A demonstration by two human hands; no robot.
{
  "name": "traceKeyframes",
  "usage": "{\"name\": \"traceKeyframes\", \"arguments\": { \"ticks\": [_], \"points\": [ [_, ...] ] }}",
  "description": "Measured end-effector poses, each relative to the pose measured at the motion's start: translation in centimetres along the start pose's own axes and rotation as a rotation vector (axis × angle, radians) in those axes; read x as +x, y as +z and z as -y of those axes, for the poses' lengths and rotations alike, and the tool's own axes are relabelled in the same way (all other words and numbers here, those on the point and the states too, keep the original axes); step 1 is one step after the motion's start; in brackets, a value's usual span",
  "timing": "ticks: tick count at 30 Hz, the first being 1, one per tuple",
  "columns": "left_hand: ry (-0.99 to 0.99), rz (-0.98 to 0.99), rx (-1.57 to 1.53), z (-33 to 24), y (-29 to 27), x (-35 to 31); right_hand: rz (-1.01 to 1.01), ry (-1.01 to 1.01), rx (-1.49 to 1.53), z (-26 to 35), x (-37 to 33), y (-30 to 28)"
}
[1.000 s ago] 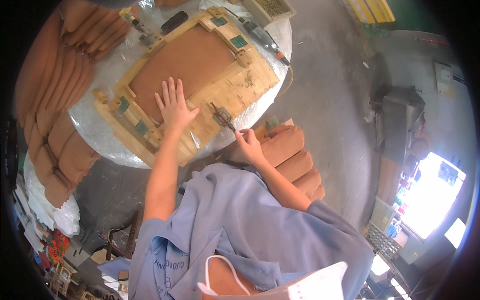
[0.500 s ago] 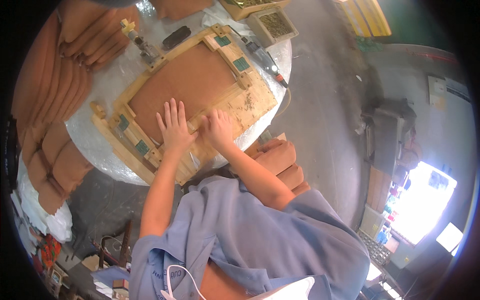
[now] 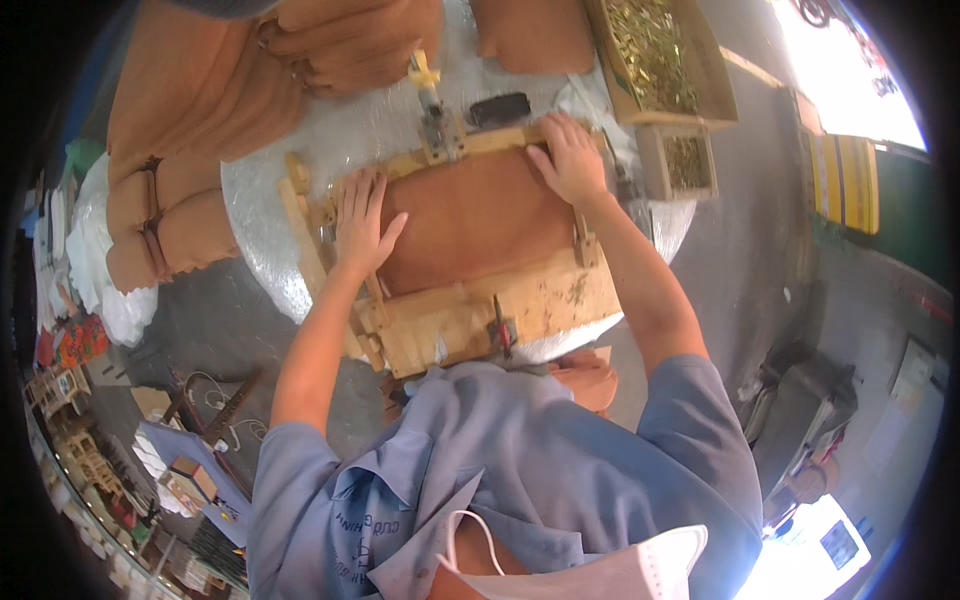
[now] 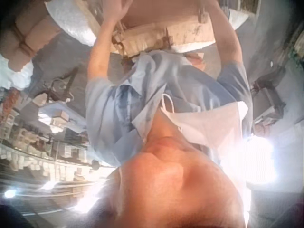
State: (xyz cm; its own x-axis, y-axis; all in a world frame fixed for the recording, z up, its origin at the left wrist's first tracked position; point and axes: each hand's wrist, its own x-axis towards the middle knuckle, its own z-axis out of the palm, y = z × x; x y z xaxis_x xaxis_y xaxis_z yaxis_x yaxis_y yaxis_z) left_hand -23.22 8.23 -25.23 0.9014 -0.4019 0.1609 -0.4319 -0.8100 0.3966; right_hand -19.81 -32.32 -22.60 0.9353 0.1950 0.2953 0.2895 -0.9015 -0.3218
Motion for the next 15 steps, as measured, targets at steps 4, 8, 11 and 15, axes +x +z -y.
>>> {"name": "traceKeyframes", "arguments": {
  "ticks": [4,8,11,15],
  "points": [
    [-0.065,0.129,0.084,-0.2,-0.3,-0.9,0.283,-0.088,-0.025,-0.3,1.0,2.1],
    [-0.093,0.165,0.151,-0.5,0.5,0.7,0.299,-0.092,-0.091,-0.1,1.5,2.6],
    [-0.090,0.143,0.115,-0.6,0.0,-0.3,0.222,-0.120,-0.095,0.1,1.9,2.5],
    [-0.028,0.081,0.088,0.9,-1.1,2.4,0.140,-0.038,-0.067,0.0,3.1,3.8]
  ]
}}
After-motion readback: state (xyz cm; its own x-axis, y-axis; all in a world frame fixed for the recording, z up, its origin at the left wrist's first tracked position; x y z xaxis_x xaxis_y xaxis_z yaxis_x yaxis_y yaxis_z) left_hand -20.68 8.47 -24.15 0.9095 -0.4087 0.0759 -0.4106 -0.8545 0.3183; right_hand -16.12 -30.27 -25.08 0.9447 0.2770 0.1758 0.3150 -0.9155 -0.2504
